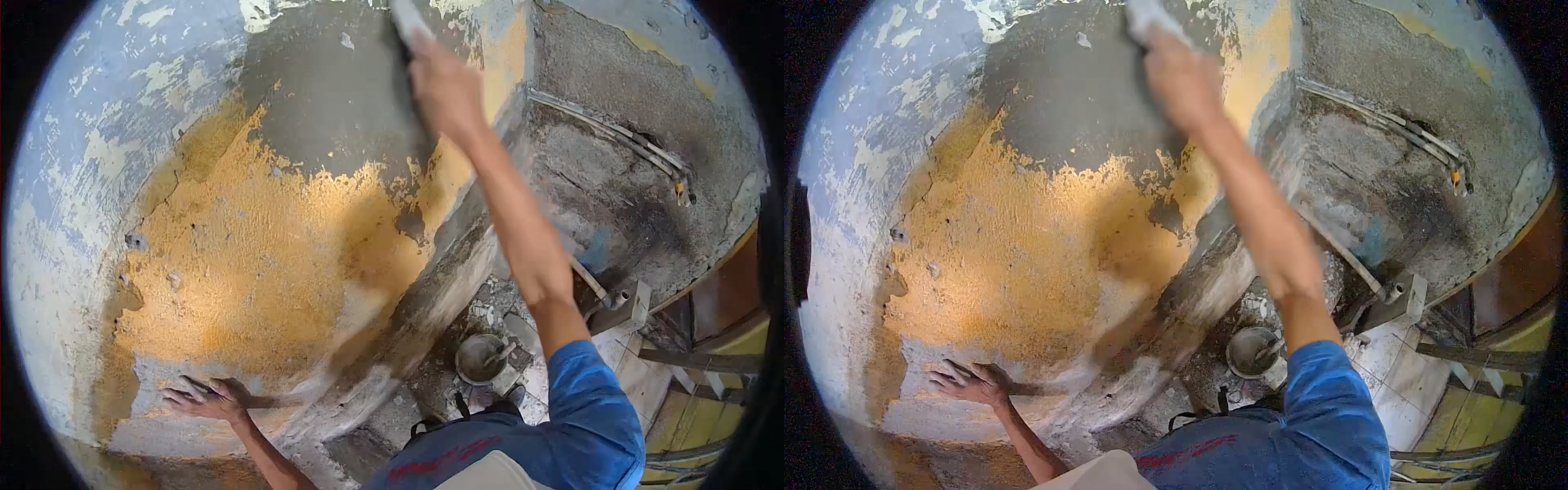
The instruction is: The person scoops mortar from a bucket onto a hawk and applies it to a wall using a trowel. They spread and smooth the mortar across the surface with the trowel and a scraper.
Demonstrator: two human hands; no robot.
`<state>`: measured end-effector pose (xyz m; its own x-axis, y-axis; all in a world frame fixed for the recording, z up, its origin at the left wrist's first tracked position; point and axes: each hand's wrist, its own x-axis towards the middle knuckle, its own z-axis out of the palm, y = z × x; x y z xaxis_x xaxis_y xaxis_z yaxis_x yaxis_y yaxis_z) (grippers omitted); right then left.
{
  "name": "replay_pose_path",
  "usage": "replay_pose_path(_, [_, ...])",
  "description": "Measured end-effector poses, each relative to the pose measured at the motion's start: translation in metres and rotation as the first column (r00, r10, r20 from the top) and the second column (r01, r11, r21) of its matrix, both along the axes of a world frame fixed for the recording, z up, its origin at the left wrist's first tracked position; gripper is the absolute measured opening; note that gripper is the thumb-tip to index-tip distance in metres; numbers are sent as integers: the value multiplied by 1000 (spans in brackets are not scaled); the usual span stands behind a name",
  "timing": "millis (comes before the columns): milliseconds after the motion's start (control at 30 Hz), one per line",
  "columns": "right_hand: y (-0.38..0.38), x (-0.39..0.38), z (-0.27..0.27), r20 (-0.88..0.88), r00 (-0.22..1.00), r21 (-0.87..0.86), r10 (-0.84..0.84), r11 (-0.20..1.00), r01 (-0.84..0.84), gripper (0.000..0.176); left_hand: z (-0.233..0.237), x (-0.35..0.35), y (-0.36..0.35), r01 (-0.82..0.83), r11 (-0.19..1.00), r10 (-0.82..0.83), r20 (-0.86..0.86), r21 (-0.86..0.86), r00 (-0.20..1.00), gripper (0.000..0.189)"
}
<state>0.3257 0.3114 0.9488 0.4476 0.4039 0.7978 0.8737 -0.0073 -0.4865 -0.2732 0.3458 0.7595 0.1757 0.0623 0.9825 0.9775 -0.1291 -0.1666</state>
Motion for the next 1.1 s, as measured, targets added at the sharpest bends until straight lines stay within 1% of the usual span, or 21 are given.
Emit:
replay_pose_path(33, [10,-53,-38,359,909,29,-211,976,215,44,-2,-1,1,-36,999,36,-12,0,999,65])
replay_pose_path(67, [11,-68,-76,442,897,43,-4,999,-17,46,-4,-4,0,-72,997,72,-32,-2,997,65])
replay_pose_path(133, [-14,-116,-116,526,849,198,61,961,-191,53,-8,-4,0,-72,997,72,-19,-6,997,65])
replay_pose_path(200, [-41,-102,-131,660,747,140,84,963,-232,54,-6,-8,3,-73,997,73,-15,6,997,65])
replay_pose_path(267, [-74,-82,-109,360,885,-189,296,952,-242,48,-9,-10,4,-52,999,53,-20,14,998,65])
replay_pose_path(333, [-81,-54,-46,338,922,-24,190,981,-193,44,-11,-11,4,-62,998,62,-15,6,998,65])
replay_pose_path(367, [-64,-39,-19,433,900,164,43,978,-125,44,-11,-11,2,-55,998,55,-9,-6,998,65])
replay_pose_path(400, [-40,-24,4,493,861,358,-122,931,-72,44,-9,-10,2,-47,999,47,-3,-11,999,65])
replay_pose_path(467, [2,-17,29,525,822,477,-222,876,-69,43,-8,-9,1,-36,999,36,-11,-10,999,64])
replay_pose_path(533, [15,-56,11,507,857,297,-87,952,-79,42,-8,-10,4,-27,999,27,-11,17,1000,64])
replay_pose_path(567, [11,-82,-15,523,842,223,-132,975,14,38,-7,-6,2,-62,998,62,-16,12,998,64])
replay_pose_path(633, [-8,-124,-82,500,859,-139,105,990,-40,42,-6,-6,2,-62,998,62,-11,5,998,63])
replay_pose_path(700, [-35,-153,-152,632,761,156,146,938,-309,38,-8,-6,-2,-54,998,54,-29,-8,998,62])
replay_pose_path(767, [-74,-155,-205,483,805,-32,345,926,-377,48,-5,-5,2,-11,1000,11,-11,17,1000,65])
replay_pose_path(833, [-82,-119,-289,267,926,-165,265,960,-227,36,-8,-7,2,-4,1000,4,-5,-1,1000,66])
replay_pose_path(867, [-82,-101,-294,-13,981,-96,193,976,-193,32,-10,-7,4,-7,1000,7,23,2,1000,67])
replay_pose_path(900, [-75,-82,-294,-298,947,-42,118,990,-137,31,-10,-13,6,-18,1000,19,23,-9,1000,69])
replay_pose_path(967, [-65,-49,-296,-675,732,-201,-93,978,-62,30,-12,-14,5,-13,1000,13,5,-12,1000,70])
replay_pose_path(1000, [-52,-44,-308,-681,725,-208,-100,976,-61,30,-10,-11,5,-8,1000,8,3,3,1000,71])
replay_pose_path(1067, [-14,-47,-347,-710,704,-40,36,995,-91,32,-8,-8,5,-3,1000,3,5,5,1000,72])
replay_pose_path(1100, [1,-60,-351,-691,722,3,38,999,-49,32,-7,-8,4,-3,1000,3,11,6,1000,73])
